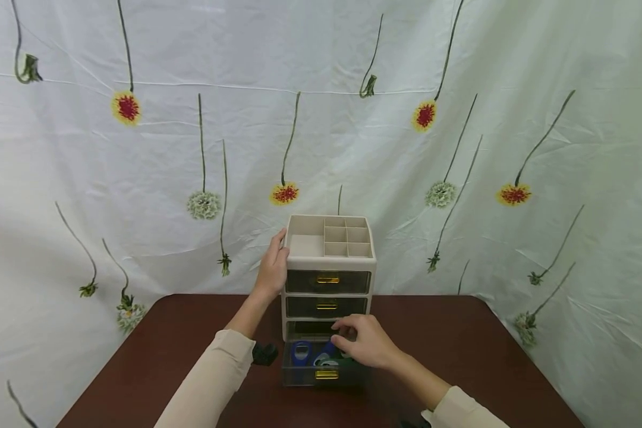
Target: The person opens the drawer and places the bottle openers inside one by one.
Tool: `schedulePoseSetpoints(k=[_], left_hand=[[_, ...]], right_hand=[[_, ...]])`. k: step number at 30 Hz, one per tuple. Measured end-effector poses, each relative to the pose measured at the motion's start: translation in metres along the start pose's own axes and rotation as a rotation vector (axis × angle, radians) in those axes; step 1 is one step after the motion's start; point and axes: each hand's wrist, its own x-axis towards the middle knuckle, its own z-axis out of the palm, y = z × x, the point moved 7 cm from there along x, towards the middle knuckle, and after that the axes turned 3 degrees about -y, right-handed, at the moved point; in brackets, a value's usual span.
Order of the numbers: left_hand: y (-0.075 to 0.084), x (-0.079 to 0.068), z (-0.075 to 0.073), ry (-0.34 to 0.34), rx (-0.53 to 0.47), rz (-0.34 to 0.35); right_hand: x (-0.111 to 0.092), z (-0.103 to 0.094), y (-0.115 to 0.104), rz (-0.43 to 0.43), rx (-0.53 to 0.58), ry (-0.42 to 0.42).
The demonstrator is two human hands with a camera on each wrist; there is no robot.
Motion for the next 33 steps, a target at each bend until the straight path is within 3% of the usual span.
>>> schedulePoseSetpoints(k=[11,17,23,27,33], left_hand=[[0.0,0.0,0.0,0.002,-0.023,-0.004],[0.001,0.0,0.001,0.004,-0.017,0.0],[-0.002,-0.001,0.001,0.003,-0.024,0.005],[-0.003,-0.002,0.001,0.003,-0.027,-0.008],[0.0,-0.001,0.001,0.0,-0.028,-0.009]], right_hand=[[-0.037,0.004,-0.011,0.207,0.273,0.06],[-0.057,0.027,-0.015,0.44,0.618,0.043],[-0.079,0.069,-0.008,0.696,0.944,-0.01],[-0.083,0.091,0.003,0.797,1.033,0.015],[-0.079,0.099,0.014,0.814,1.07,0.112]])
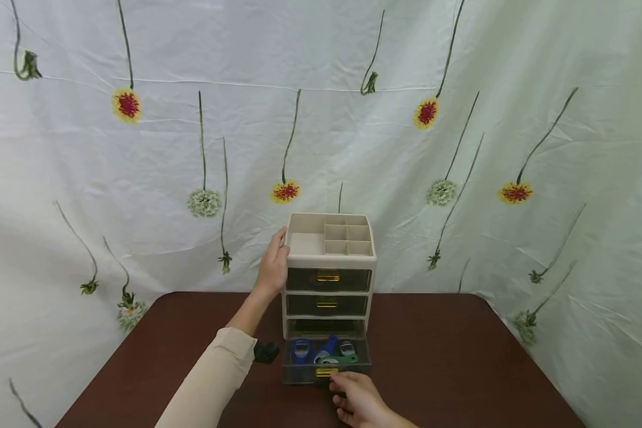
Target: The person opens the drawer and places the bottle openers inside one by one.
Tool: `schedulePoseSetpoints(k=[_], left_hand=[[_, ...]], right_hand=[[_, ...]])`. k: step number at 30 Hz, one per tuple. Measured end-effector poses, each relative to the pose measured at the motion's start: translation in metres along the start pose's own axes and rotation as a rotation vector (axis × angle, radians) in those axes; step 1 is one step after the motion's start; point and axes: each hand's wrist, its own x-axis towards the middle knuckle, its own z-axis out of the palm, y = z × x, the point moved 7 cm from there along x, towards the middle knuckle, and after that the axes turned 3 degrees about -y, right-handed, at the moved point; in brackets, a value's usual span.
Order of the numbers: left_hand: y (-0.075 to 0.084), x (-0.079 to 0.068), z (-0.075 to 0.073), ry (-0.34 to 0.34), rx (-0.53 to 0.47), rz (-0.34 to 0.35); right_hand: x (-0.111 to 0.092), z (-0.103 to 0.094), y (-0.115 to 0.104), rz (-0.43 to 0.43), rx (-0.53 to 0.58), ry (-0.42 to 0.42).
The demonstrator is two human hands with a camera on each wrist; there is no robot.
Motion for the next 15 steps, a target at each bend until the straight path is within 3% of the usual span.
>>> schedulePoseSetpoints(k=[15], left_hand=[[0.0004,0.0,-0.0004,-0.005,0.011,0.011]], right_hand=[[0.0054,0.0007,0.0009,-0.082,0.005,0.086]])
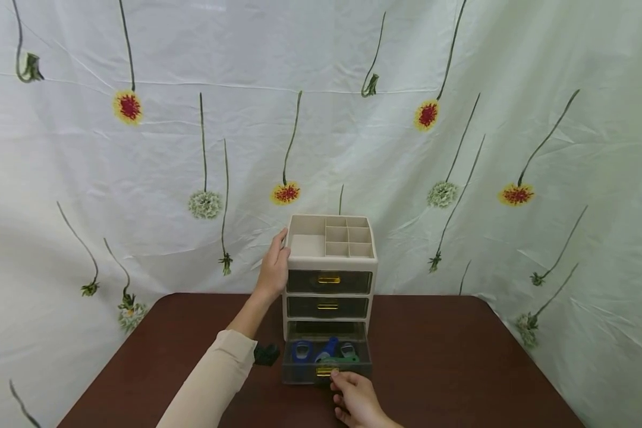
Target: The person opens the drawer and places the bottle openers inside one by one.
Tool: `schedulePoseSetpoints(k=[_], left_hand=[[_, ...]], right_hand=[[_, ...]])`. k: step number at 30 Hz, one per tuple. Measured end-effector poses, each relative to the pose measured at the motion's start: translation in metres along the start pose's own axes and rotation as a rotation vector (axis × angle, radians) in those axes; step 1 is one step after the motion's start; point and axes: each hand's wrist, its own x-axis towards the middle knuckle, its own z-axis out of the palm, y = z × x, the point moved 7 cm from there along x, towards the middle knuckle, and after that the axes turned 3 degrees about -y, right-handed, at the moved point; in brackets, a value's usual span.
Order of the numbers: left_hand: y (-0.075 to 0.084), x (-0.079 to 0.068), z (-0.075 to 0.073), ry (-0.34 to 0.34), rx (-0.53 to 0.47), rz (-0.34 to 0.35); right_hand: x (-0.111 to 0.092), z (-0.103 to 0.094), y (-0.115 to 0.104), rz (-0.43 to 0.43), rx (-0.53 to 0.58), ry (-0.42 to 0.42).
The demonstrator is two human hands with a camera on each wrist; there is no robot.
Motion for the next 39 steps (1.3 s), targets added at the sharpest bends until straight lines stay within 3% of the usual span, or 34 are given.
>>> schedulePoseSetpoints(k=[4,10,15,26,34,39], left_hand=[[0.002,0.0,0.0,-0.003,-0.003,0.013],[0.001,0.001,-0.001,0.015,0.017,0.003],[0.002,0.001,-0.001,0.009,0.013,0.007],[0.002,0.002,-0.001,0.007,0.008,-0.016],[0.003,0.001,0.0,0.005,0.026,-0.002],[0.002,0.0,-0.001,0.001,0.024,-0.005]], right_hand=[[0.002,0.0,-0.003,-0.059,-0.01,0.023],[0.005,-0.002,-0.012,-0.176,-0.148,0.092],[0.009,-0.002,-0.015,-0.232,-0.194,0.118],[0.017,-0.011,-0.021,-0.264,-0.22,0.173],[0.021,-0.008,-0.025,-0.246,-0.276,0.196],[0.023,-0.007,-0.024,-0.244,-0.256,0.195]])
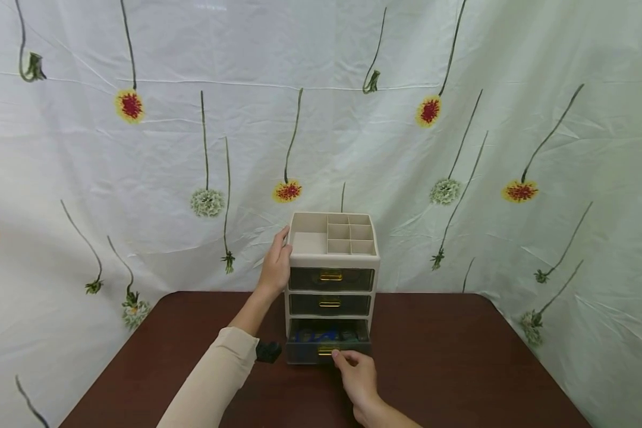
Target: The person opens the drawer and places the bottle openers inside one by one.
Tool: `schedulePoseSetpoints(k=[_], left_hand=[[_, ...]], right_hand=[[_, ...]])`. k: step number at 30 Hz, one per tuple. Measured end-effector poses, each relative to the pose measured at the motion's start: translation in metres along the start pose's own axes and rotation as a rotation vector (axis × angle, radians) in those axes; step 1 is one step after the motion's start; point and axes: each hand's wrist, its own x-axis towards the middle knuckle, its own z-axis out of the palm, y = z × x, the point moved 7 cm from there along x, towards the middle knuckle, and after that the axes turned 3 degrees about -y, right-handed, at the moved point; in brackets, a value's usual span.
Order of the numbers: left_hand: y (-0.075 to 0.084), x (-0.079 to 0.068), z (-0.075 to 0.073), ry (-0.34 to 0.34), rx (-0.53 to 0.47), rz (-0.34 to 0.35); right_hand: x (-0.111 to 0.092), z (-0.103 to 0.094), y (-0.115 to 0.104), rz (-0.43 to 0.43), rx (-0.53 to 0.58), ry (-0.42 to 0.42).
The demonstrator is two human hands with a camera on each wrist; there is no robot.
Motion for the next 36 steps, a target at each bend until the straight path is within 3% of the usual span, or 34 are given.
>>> schedulePoseSetpoints(k=[18,36], left_hand=[[-0.001,0.0,0.0,0.006,-0.001,-0.003],[-0.002,0.0,0.001,-0.001,-0.003,-0.009]], right_hand=[[0.006,0.001,0.001,0.013,0.059,0.012],[0.015,0.002,0.002,0.004,0.024,0.061]])
